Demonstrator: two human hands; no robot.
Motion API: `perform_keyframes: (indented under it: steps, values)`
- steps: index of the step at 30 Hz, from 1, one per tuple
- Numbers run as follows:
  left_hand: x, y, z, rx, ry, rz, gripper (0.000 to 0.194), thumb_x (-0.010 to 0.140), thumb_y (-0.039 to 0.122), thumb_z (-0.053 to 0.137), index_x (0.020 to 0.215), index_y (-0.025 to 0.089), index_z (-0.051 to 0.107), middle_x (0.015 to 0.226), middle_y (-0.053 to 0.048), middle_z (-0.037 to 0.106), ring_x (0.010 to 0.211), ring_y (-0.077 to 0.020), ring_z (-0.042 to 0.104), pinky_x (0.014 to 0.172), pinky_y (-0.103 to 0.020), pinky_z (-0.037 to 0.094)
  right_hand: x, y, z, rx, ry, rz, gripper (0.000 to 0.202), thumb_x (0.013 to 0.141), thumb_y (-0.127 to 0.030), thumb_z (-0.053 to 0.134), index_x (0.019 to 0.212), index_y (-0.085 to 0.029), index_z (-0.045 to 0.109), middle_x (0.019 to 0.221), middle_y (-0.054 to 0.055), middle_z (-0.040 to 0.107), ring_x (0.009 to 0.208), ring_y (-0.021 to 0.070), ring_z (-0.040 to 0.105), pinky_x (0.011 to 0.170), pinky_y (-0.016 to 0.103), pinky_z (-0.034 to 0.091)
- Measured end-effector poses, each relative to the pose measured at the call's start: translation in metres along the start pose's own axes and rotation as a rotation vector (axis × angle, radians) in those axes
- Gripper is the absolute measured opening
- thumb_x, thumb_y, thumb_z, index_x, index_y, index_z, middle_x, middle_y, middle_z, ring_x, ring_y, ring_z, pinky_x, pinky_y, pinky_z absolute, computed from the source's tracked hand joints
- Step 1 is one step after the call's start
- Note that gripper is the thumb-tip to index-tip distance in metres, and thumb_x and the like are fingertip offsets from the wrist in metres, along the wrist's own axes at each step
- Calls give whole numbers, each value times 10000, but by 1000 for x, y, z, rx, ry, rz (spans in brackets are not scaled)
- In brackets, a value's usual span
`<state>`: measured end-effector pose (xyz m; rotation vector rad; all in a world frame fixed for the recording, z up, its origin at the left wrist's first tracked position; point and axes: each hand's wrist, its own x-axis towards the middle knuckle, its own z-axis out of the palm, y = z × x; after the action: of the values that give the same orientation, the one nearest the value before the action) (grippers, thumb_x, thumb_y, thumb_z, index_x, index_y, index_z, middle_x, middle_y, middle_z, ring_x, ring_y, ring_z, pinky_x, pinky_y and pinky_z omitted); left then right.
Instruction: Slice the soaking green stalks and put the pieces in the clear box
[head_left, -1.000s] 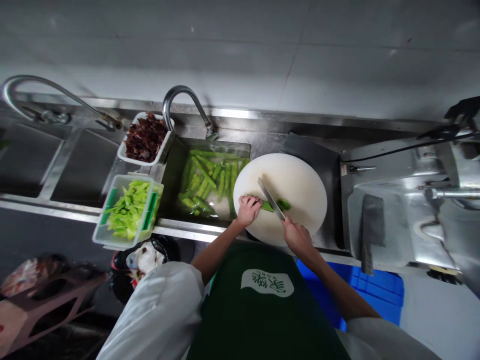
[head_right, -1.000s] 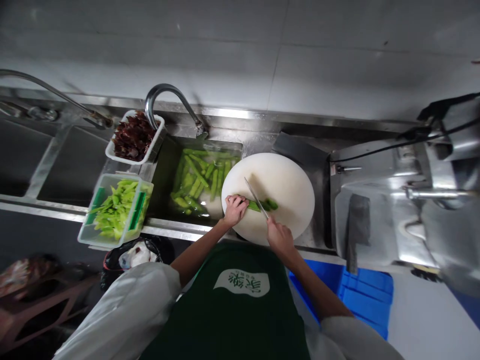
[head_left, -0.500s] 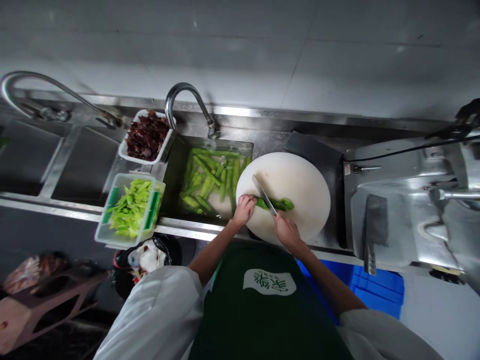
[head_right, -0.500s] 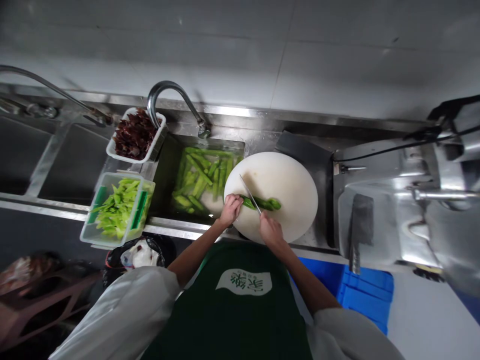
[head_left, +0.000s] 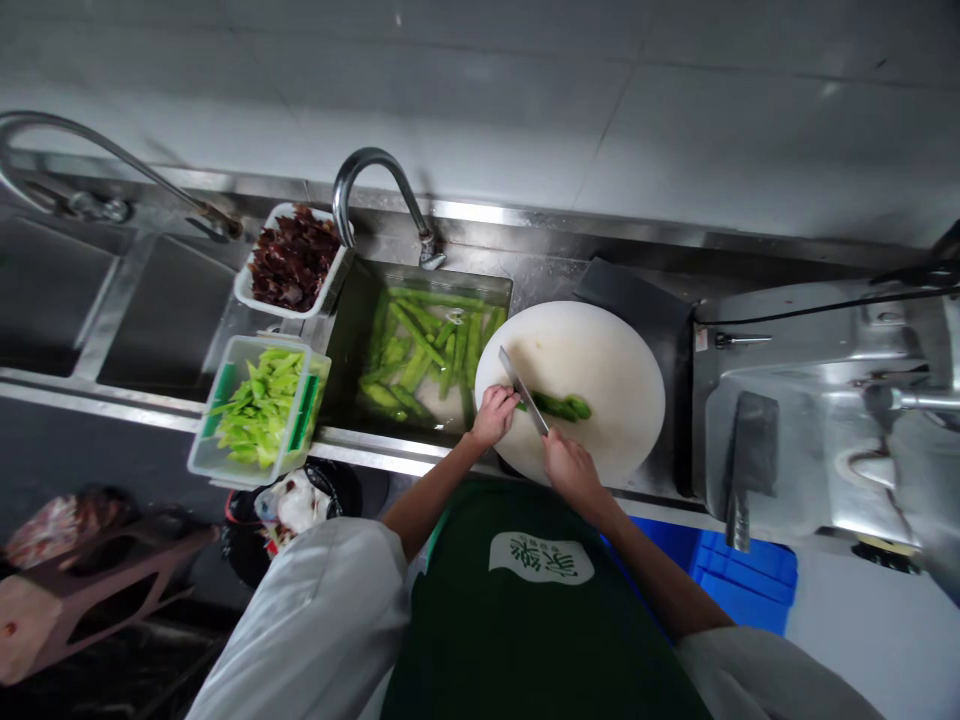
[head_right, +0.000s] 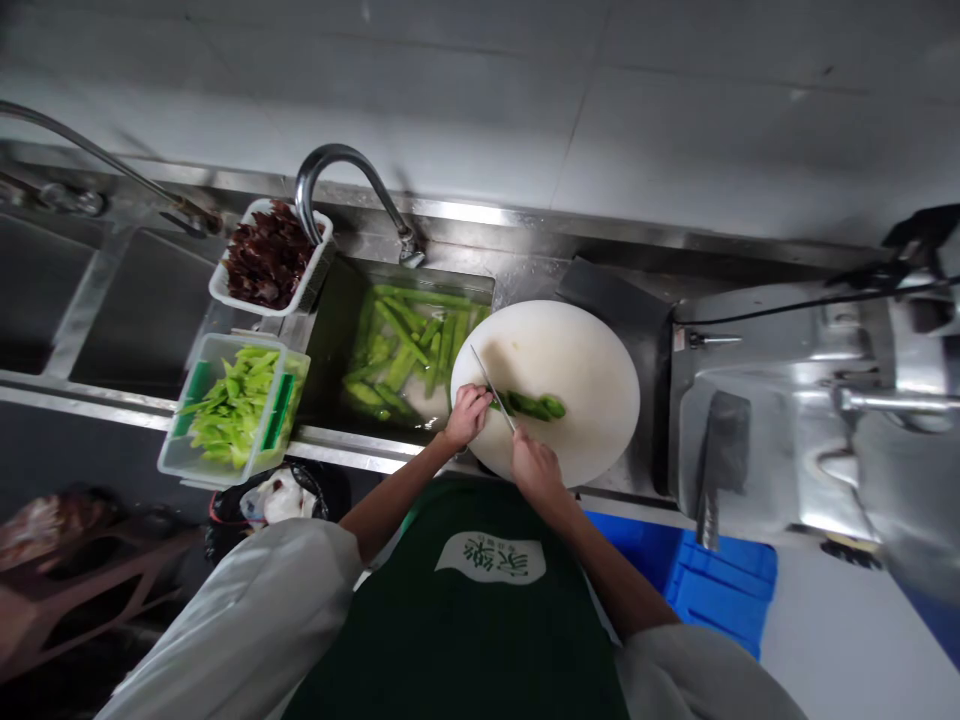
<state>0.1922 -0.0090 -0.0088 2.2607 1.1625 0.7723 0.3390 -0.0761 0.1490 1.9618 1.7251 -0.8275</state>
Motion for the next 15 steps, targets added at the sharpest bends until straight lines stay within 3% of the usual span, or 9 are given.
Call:
perform_keyframes:
  steps: [4, 7, 12, 15]
  values:
    - [1, 4, -12, -54, 62, -2, 226, 965, 200, 440, 1062, 193, 644, 1073, -104, 592, 1077, -212, 514, 963, -399, 469, 21, -7, 3, 70, 36, -18, 333, 1018, -221, 243, 1183, -88, 500, 1002, 152, 710, 947, 217, 684, 749, 260, 434]
    - [3, 5, -27, -116, 108, -28, 252, 969, 214, 435, 1150, 177, 607, 1144, -117, 586, 1130, -206, 523, 996, -401, 457, 29, -1, 4, 112, 56, -3, 296, 1017, -249, 283, 1131, -119, 523, 1001, 136, 710, 947, 206, 679, 739, 249, 419]
    - [14, 5, -42, -155, -74, 17, 280, 925, 252, 541, 1193, 191, 596, 1185, -108, 603, 1159, -231, 543, 1029, -434, 433, 29, 32, 5, 134, 67, 44, 311, 1013, -302, 313, 1103, -120, 548, 1006, 143, 707, 950, 218, 667, 760, 266, 404]
    - [21, 12, -40, -211, -18, -128, 290, 898, 317, 608, 1154, 181, 610, 1078, -93, 633, 993, -211, 608, 907, -372, 509, 21, 48, 7, 107, 72, 104, 330, 1015, -308, 303, 1100, -112, 555, 1013, 143, 708, 959, 224, 665, 769, 270, 401]
